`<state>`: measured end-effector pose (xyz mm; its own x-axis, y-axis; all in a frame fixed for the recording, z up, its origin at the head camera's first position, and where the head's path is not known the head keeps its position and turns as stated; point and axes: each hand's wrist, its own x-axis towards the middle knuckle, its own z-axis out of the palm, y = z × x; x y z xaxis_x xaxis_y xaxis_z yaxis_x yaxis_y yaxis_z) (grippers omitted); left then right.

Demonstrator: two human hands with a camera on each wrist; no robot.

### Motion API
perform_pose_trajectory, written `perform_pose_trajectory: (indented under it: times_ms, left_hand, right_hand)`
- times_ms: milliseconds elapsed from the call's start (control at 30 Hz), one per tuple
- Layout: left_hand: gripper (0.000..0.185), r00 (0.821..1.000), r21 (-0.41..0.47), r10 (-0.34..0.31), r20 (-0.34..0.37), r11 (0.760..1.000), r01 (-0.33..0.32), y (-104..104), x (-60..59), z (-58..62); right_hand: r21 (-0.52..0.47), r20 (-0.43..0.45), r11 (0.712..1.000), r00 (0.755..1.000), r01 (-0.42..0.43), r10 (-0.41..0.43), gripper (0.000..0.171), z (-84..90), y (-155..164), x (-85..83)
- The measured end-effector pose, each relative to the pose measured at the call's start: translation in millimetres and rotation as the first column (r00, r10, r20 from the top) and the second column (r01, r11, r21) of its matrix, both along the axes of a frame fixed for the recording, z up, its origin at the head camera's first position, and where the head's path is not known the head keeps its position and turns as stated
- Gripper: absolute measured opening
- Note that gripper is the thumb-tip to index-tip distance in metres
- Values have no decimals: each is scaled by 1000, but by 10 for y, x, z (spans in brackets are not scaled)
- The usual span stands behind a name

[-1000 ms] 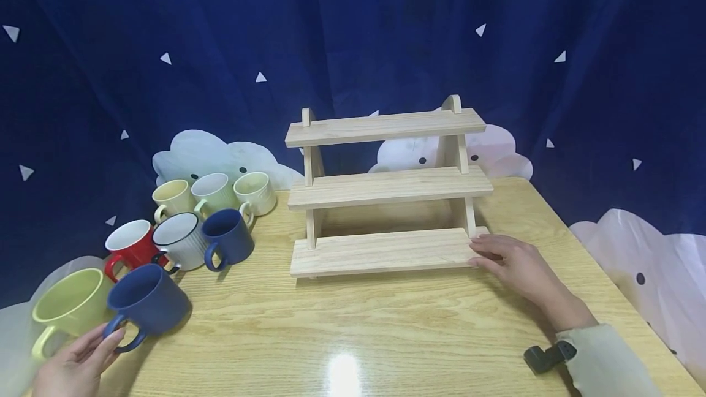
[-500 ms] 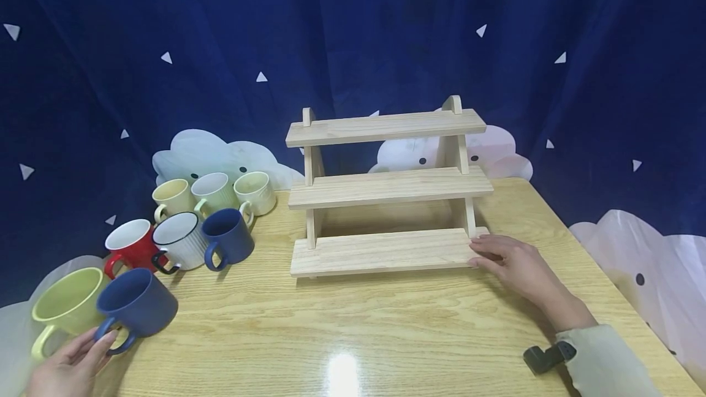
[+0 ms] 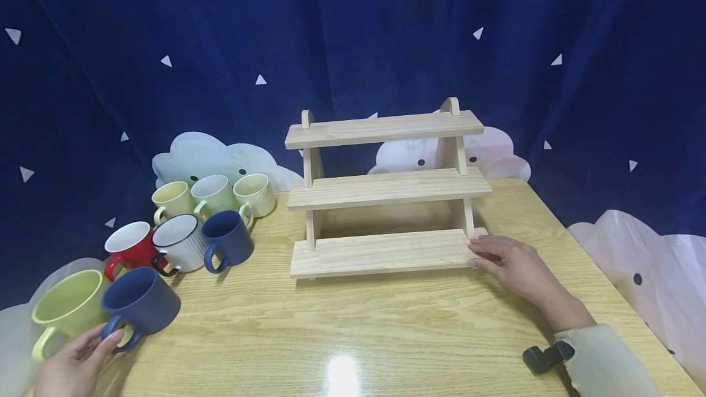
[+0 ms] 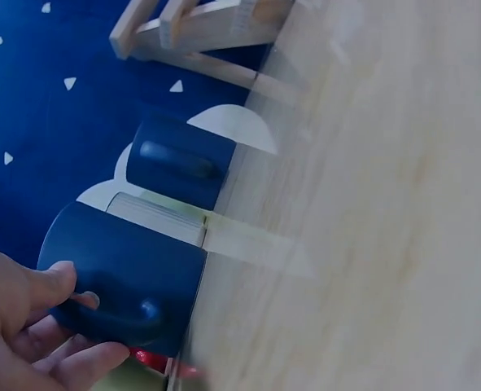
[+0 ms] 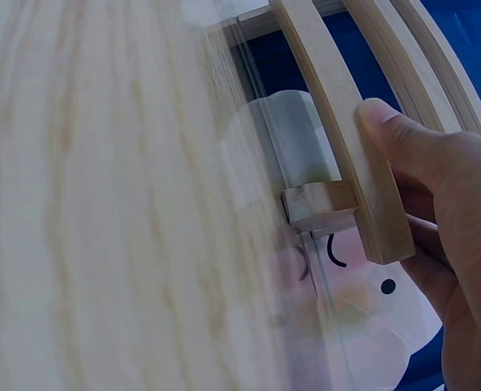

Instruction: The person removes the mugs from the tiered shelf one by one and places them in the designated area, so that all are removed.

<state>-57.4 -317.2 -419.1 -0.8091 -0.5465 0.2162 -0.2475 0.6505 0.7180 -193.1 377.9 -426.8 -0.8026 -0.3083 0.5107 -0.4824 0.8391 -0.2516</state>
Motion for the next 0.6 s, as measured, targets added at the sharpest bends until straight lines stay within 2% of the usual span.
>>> perform_pose_trajectory:
  times_ms: [133,200,333,433,500,600]
  left_hand:
    - [34,997,-163,-20,76,986,32,-18,-2,65]
    - [35,992,-209,-32,124,976,57,-40,-14,94]
    - [44,974,-206,-56,219,973,102,-67,-36,136]
    - [56,961,-199,-44,272,975,101,-46,-40,187]
    - [59,962,-209,-31,273,974,91,-22,-39,237]
    - [53,976,-247,-29,216,965,83,23,-39,338]
  right_hand:
    - [0,-4,1000,1000,-2,2,40,-19,-10,-3]
    - [0,-1,1000,1000,-3,3,40,-26,-10,-7]
    - [1,3,1000,1000,-6,6,40,-25,-16,-16]
    - [5,13,1000,1000,-11,11,41,-23,-16,-20]
    - [8,18,1000,1000,-16,15,41,-19,-14,-21]
    - [17,18,1000,1000,-22,21,43,-15,-3,-23]
